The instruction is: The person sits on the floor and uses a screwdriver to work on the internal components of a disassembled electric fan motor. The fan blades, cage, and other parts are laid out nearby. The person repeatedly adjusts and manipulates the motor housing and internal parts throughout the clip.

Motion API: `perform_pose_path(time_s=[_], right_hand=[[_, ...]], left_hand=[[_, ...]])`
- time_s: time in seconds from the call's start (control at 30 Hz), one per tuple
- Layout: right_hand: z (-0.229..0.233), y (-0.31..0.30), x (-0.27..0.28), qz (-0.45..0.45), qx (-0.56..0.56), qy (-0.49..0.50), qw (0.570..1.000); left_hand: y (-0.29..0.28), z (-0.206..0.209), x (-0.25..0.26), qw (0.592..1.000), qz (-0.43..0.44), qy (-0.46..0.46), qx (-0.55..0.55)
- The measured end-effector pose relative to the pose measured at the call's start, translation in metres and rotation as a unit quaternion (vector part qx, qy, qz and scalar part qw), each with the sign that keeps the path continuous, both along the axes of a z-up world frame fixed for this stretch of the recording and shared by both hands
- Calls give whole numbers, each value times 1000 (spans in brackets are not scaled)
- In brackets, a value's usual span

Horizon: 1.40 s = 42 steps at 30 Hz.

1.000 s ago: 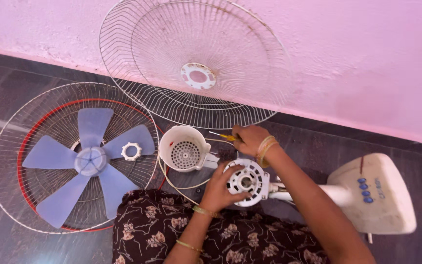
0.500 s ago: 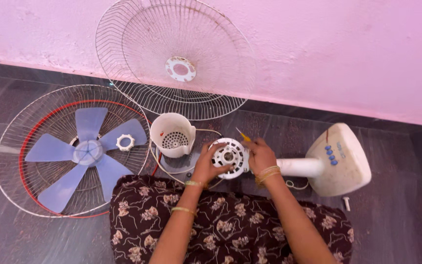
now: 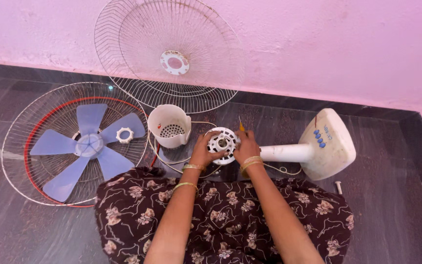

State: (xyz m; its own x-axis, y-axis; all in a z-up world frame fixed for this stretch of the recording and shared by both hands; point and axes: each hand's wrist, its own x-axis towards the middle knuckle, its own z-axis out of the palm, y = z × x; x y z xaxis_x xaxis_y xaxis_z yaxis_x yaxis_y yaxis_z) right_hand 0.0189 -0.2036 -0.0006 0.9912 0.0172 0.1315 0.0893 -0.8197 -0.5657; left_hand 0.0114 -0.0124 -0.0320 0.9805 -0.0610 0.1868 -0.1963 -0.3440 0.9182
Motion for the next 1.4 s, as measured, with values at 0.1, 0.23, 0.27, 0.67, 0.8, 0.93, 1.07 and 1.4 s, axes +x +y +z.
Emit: perform_pose_path(time_s=[0.1, 0.23, 0.27, 0.67, 0.8, 0.93, 1.07, 1.4], right_hand=[[-7, -1, 4, 14, 44, -29, 999], [-13, 6, 5, 2, 52, -47, 998], [-13, 7, 3, -2, 54, -33, 998], [-28, 2, 3, -5, 79, -27, 996], [-28, -11, -5, 39, 105, -72, 991], [-21, -14, -5, 45, 117, -48, 991], [-11, -14, -5, 48, 118, -34, 991], [31, -16, 2, 62, 230, 63, 969]], left_hand=[[-1, 2, 1, 999, 1, 30, -10], [-3, 9, 3, 999, 19, 28, 26], [-2, 10, 3, 999, 19, 35, 31], [-1, 23, -11, 998, 10, 49, 22], [-2, 31, -15, 996, -12, 90, 15], [3, 39, -15, 998, -14, 56, 24], [7, 49, -6, 995, -26, 18, 94], [8, 54, -3, 991, -58, 38, 116]])
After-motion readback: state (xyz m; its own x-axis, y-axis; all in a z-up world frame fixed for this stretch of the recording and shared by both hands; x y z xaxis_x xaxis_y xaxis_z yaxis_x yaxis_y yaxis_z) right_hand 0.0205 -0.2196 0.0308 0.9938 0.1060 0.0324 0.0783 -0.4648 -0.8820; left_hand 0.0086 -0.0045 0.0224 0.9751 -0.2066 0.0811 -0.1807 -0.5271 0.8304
